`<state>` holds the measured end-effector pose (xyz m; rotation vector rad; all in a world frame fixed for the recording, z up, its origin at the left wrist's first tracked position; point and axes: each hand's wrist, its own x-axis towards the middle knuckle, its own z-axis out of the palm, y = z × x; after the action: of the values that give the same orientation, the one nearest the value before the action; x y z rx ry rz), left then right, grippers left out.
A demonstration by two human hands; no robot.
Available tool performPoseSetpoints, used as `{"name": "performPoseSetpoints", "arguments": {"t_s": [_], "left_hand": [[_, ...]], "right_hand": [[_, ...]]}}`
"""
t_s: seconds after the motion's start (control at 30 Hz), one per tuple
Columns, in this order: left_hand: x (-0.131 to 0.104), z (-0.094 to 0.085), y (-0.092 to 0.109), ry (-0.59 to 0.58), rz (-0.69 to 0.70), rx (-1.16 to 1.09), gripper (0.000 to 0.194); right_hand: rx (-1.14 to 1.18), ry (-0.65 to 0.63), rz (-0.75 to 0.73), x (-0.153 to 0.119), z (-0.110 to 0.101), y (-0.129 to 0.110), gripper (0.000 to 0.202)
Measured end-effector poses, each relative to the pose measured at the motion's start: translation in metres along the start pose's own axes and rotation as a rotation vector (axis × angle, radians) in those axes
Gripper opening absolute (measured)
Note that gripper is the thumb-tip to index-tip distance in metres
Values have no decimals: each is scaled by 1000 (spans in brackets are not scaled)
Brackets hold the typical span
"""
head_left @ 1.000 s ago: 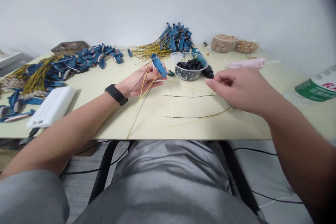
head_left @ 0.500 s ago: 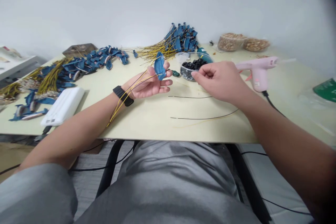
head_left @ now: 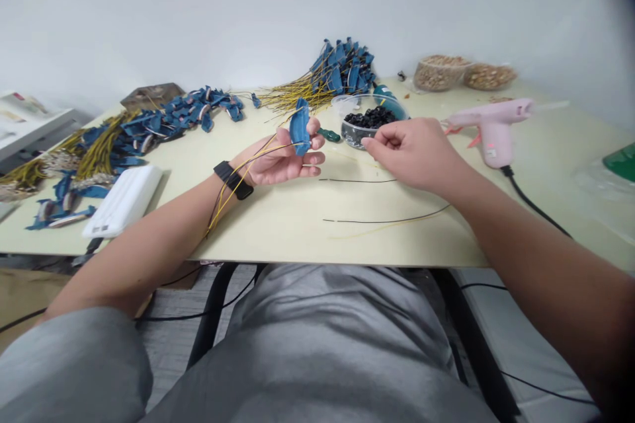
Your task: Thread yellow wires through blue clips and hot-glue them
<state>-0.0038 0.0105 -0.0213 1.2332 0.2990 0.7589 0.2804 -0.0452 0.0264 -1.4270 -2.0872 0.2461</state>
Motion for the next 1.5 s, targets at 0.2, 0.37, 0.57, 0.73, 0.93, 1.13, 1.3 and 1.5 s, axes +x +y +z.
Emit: {"name": "performPoseSetpoints", "arguments": {"t_s": [0.2, 0.37, 0.57, 0.73, 0.93, 1.13, 1.3, 1.5], "left_hand": [[-1, -4, 2, 45, -39, 100, 77], [-1, -7, 0, 24, -44, 101, 75], [-2, -1, 4, 29, -73, 105, 69], [0, 6, 6, 71, -87, 103, 63], [3, 4, -2, 161, -103, 166, 66], [8, 7, -10, 213, 45, 314, 58], [12, 10, -14, 187, 114, 450, 59], [12, 22, -12, 166, 174, 537, 55]], "right_hand": [[22, -35, 28, -1, -2, -1, 47], [10, -40, 24, -1, -2, -2, 47], [32, -29, 10, -2, -2, 0, 48], [94, -35, 29, -2, -1, -1, 49], [225, -65, 69, -4, 4, -8, 31], [471, -246, 216, -7, 4, -16, 17], [803, -351, 386, -10, 15, -24, 20], [1055, -474, 592, -10, 27, -31, 24]]}}
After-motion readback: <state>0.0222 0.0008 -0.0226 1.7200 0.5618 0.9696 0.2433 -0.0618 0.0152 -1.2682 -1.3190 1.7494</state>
